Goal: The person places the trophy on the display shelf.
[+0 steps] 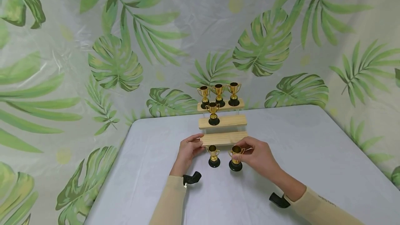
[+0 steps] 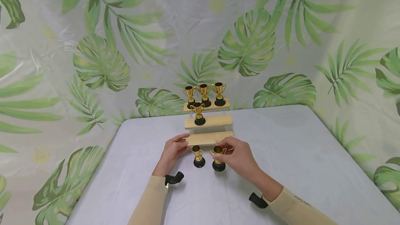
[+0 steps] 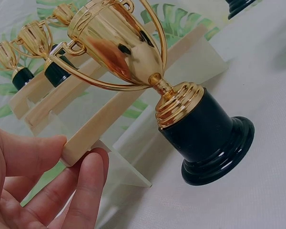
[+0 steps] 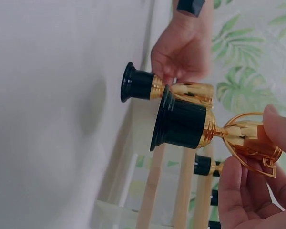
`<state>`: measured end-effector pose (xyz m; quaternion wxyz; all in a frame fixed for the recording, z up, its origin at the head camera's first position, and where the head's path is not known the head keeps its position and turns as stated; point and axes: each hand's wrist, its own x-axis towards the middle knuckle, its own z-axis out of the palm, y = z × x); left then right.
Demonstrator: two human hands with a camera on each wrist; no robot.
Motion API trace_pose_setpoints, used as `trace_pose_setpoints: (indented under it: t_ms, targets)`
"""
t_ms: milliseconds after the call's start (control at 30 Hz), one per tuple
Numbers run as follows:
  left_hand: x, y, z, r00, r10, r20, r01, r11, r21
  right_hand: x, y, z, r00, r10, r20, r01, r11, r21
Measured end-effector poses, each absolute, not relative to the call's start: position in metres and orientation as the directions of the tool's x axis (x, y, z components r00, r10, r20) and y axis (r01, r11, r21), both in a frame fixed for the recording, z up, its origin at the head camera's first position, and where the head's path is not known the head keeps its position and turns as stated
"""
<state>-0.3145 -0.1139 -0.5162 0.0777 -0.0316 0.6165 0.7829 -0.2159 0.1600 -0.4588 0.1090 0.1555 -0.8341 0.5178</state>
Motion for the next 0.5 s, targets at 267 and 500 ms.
trace_pose_setpoints:
  t_ms: [267,500]
  targets:
    - [-0.315,-0.114,-0.517,-0.986,0.072,-0.151,-0.164,-0.232,0.959,-0.222,0.161,-0.455,-0.924,-0.108,0.367,-0.377,0.415,-0.828]
    - [-0.314,-0.113,-0.516,-0.986,0.085,-0.142,-0.158,-0.230,0.960,-0.227,0.164,-0.454,-0.926,-0.080,0.369,-0.365,0.443,-0.819]
